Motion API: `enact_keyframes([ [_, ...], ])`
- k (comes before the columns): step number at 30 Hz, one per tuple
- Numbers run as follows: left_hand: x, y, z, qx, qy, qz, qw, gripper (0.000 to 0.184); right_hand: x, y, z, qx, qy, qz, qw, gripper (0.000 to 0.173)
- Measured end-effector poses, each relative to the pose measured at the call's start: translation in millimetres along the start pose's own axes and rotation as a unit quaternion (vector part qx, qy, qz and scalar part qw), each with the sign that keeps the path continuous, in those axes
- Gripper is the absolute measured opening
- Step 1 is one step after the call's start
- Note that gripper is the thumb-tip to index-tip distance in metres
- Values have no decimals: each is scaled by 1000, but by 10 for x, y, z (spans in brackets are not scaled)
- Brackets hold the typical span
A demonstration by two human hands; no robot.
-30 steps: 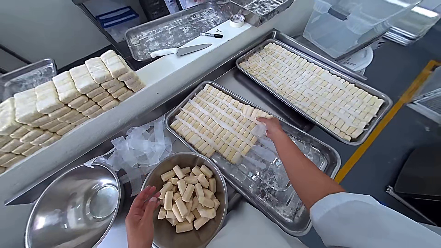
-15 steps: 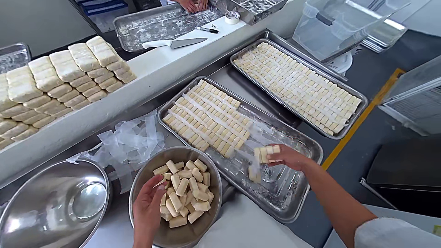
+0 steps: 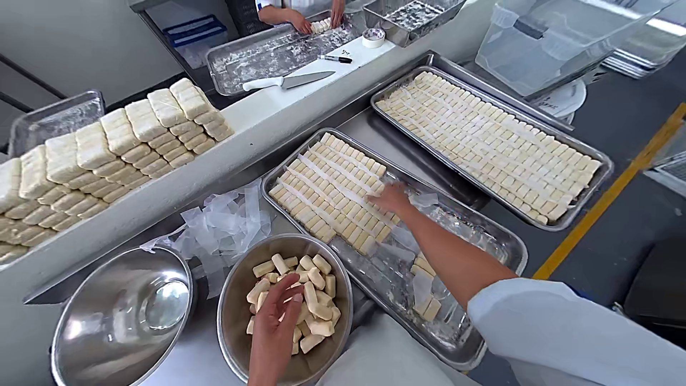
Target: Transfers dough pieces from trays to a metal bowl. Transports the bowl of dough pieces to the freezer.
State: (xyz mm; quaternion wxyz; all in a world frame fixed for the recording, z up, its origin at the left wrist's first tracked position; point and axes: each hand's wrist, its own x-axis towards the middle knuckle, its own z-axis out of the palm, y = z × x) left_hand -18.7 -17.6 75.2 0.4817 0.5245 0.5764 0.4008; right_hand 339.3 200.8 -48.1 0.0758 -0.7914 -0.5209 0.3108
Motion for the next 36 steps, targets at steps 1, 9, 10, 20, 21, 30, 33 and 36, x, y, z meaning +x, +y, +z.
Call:
enact_keyframes([
  [1, -13, -10, -22, -2, 14, 5, 1000, 39, 29, -49, -10, 0, 2, 22, 1000, 99],
  [9, -120, -206, -333, -17, 85, -25, 996, 38, 208, -95, 15, 12, -30, 45, 998, 104],
  [10, -107, -201, -339, -15, 87, -28, 996, 38, 184, -122, 38, 3, -32, 39, 999, 103],
  [20, -172, -152, -241, -73, 26, -35, 996, 40, -5, -101, 224, -90, -15, -27, 995, 100],
  [21, -179, -145, -181, -83, 4, -39, 996, 40, -32, -93, 221, -84, -13, -20, 996, 102],
  [30, -141, -4, 485, -172, -248, -173, 938, 72, 18, 29, 30, -38, -30, 0, 999, 88],
  [33, -108, -26, 748, -136, -246, -253, 926, 87, -98, 3, 16, -96, -28, -41, 994, 90],
  [36, -119, -87, 1031, -134, -187, -324, 918, 95, -219, 52, 66, -114, -20, -74, 991, 91],
])
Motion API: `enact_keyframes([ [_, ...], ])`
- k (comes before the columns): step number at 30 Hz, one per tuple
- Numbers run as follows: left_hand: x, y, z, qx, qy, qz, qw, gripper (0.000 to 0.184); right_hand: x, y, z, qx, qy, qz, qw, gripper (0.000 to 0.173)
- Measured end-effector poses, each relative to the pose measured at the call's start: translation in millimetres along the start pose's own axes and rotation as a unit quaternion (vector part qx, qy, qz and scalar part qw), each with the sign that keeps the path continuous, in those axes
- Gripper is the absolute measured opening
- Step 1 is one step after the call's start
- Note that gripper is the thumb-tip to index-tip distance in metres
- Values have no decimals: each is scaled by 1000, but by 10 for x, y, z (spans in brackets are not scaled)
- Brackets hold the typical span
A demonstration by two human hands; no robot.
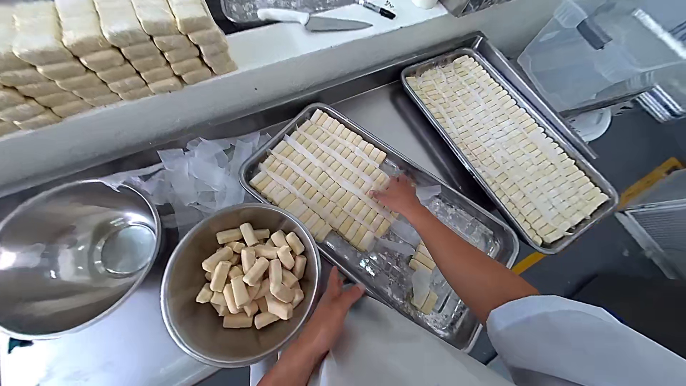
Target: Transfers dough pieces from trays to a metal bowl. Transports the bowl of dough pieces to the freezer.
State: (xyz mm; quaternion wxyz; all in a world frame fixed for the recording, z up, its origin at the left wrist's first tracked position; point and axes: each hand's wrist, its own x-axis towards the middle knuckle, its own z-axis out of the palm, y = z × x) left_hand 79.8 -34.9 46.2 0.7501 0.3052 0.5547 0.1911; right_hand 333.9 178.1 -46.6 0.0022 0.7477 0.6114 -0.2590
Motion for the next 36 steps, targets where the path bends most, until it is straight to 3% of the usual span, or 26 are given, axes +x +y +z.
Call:
enact_keyframes([
  [3, 196, -109, 163, -71, 93, -21, 993, 91, 29, 64, 3, -11, 6, -20, 1000, 90],
  [7, 601, -119, 270, -189, 179, 3, 966, 69, 154, 85, 3, 9, 27, 1, 1000, 90],
  [15, 719, -78, 294, -212, 155, 1, 965, 68, 358, -7, -73, 39, 13, 77, 996, 108],
  [24, 716, -92, 194, -216, 137, 10, 967, 66, 635, 109, -260, 46, -67, 20, 997, 76],
  [28, 713, -97, 181, -220, 136, 13, 966, 75, 497, -15, -212, 31, -22, 46, 998, 78],
  [32, 690, -128, 147, -217, 134, 13, 967, 74, 349, -200, -175, -38, 11, -26, 999, 76],
  [36, 698, -141, 98, -226, 123, 14, 966, 72, 533, -280, -65, -42, 7, -75, 996, 83],
])
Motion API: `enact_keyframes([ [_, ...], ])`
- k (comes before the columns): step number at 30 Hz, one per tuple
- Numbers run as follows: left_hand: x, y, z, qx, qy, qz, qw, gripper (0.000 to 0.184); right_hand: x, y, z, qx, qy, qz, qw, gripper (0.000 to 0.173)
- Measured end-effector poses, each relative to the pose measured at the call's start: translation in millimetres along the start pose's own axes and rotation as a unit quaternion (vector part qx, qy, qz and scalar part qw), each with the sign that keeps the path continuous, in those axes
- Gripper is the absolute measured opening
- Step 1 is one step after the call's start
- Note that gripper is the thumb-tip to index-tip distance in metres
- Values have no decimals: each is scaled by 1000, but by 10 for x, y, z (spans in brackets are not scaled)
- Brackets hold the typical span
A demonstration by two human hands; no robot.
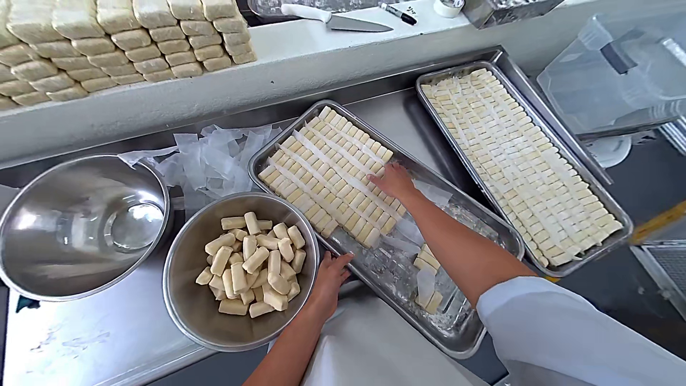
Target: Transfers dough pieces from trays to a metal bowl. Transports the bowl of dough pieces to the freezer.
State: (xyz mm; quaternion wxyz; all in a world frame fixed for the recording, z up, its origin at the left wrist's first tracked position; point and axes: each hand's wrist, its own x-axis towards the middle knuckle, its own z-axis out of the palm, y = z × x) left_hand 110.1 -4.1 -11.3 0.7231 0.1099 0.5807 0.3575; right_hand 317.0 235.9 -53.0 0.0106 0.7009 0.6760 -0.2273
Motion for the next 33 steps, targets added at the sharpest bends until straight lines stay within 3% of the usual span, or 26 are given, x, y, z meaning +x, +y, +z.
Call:
enact_keyframes([
  [5, -11, 5, 46, 1, 7, 3, 1000, 71, 63, -170, 153, 64, 47, 119, 990, 103],
  [12, -50, 37, -7, 23, 1, 5, 1000, 67, 102, -212, 30, 71, 13, 168, 983, 95],
  [20, -16, -31, -7, 29, 18, 18, 999, 77, -79, -61, -142, 52, 5, 70, 996, 76],
  [23, -34, -37, -2, 28, 14, 17, 999, 79, -556, 75, -413, 97, 1, 23, 995, 68],
  [27, -35, -29, -19, 31, 10, 11, 999, 84, -1222, 513, -672, 89, -60, 33, 994, 63],
  [30, -31, -34, -15, 36, 13, 12, 999, 81, -1215, 627, -653, -20, -72, 23, 997, 70],
  [33, -40, -35, -6, 34, 17, 13, 999, 75, -917, 334, -405, 69, -27, -31, 997, 70],
])
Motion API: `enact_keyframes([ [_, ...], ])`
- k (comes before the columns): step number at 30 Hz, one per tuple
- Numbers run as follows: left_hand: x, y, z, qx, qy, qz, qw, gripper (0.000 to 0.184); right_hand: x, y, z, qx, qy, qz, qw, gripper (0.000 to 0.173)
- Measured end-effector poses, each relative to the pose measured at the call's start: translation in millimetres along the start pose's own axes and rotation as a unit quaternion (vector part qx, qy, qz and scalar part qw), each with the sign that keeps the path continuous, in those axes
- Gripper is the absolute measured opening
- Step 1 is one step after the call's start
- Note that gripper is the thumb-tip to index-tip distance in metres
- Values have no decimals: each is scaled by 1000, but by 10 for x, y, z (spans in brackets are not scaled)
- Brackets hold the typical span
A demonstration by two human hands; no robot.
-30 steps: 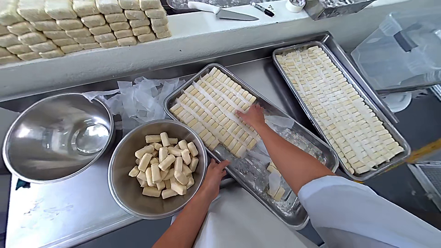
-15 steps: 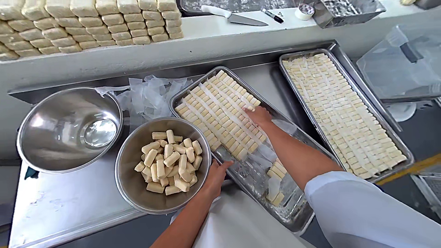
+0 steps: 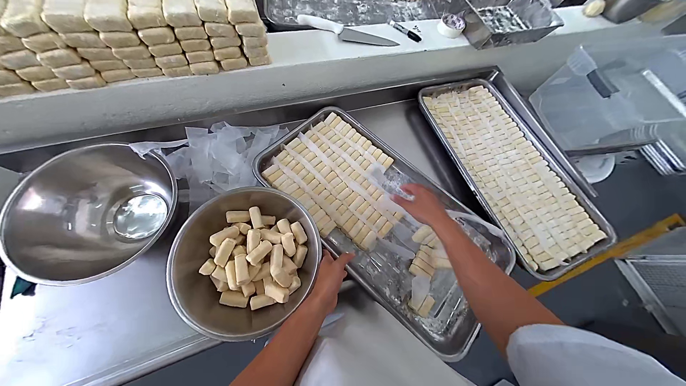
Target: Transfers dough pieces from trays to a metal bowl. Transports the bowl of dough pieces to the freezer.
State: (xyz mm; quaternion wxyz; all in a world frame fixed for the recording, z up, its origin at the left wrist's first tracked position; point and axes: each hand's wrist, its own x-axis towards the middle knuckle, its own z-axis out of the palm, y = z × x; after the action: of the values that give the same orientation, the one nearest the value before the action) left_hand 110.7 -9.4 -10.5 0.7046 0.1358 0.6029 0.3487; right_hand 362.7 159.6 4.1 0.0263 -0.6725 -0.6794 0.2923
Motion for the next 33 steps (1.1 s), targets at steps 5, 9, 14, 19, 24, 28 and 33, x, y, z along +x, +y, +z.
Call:
enact_keyframes([
  [5, 13, -15, 15, -8, -2, 6, 1000, 77, 338, -425, 819, -6, 53, 83, 995, 90],
  [9, -25, 13, 81, -7, 3, 6, 1000, 65, 435, -567, 861, 5, 65, 161, 985, 100],
  [14, -14, 33, 46, -12, -3, 2, 1000, 61, 497, -580, 817, 5, 44, 192, 980, 100],
  [19, 8, 60, 41, -12, 4, -9, 1000, 59, 503, -614, 818, -9, 46, 204, 978, 102],
  [24, 37, 54, 47, -4, 3, -13, 1000, 57, 525, -601, 776, 1, 39, 209, 977, 102],
  [28, 50, 38, 44, 2, 1, -14, 1000, 64, 549, -622, 711, 7, 8, 223, 975, 102],
  [33, 44, 39, 34, -3, -2, -14, 1000, 62, 542, -658, 692, 5, 4, 232, 973, 100],
])
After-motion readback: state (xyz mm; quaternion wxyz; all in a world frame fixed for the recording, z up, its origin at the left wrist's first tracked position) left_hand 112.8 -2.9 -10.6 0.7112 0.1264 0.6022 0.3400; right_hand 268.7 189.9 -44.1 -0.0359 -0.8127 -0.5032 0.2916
